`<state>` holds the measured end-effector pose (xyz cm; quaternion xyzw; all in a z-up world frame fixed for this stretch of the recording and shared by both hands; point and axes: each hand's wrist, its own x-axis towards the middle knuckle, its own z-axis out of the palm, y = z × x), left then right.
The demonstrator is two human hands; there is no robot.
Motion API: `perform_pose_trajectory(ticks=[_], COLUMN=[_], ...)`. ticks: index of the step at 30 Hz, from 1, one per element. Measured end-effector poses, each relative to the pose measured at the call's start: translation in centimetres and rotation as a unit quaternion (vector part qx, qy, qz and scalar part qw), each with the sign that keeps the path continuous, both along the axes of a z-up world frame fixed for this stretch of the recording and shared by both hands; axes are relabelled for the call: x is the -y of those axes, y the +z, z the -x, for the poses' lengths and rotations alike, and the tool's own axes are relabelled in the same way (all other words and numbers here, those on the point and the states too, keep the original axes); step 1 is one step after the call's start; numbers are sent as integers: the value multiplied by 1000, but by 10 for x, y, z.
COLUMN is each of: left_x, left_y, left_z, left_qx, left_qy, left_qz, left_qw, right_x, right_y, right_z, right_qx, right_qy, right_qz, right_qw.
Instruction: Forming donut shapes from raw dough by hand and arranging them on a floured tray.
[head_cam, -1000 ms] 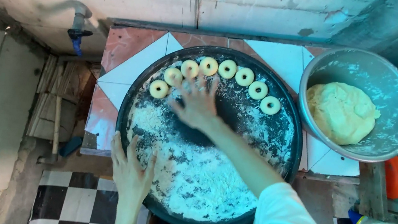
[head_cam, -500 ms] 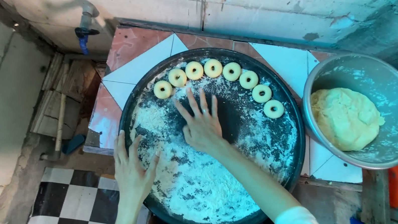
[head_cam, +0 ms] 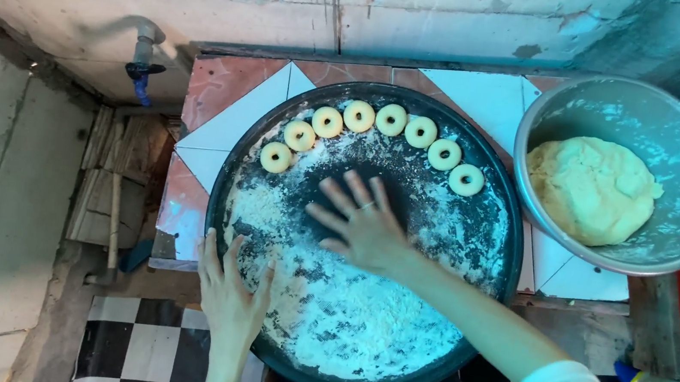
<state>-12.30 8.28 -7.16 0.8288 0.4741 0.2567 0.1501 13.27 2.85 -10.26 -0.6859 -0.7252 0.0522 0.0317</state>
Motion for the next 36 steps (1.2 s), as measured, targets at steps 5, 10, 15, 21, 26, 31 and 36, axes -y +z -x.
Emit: perform_pose_trajectory(ticks=[5, 10, 15, 21, 26, 31, 36], left_x=[2, 4, 9, 7, 10, 5, 2], left_y=[0, 7, 13, 5, 14, 7, 0], left_z=[-2, -2, -6, -4, -3, 0, 4], left_qx=[15, 30, 25, 20, 37, 55, 37], left_qy=[0, 3, 15, 15, 20, 18, 8], left_qz=[13, 16, 11, 16, 33, 10, -17], left_qw=[1000, 999, 1000, 1000, 999, 998, 999], right_x=[-62, -73, -16, -26, -70, -34, -2], right_y=[-2, 17, -9, -12, 7, -5, -28], right_z=[19, -23, -39, 24, -6, -27, 10], right_qx=[-24, -22, -18, -81, -58, -2, -127], right_qy=[-2, -145, -188, -92, -189, -192, -105], right_qz=[-51, 26, -100, -68, 0, -169, -81], right_qw=[998, 989, 977, 990, 980, 967, 983])
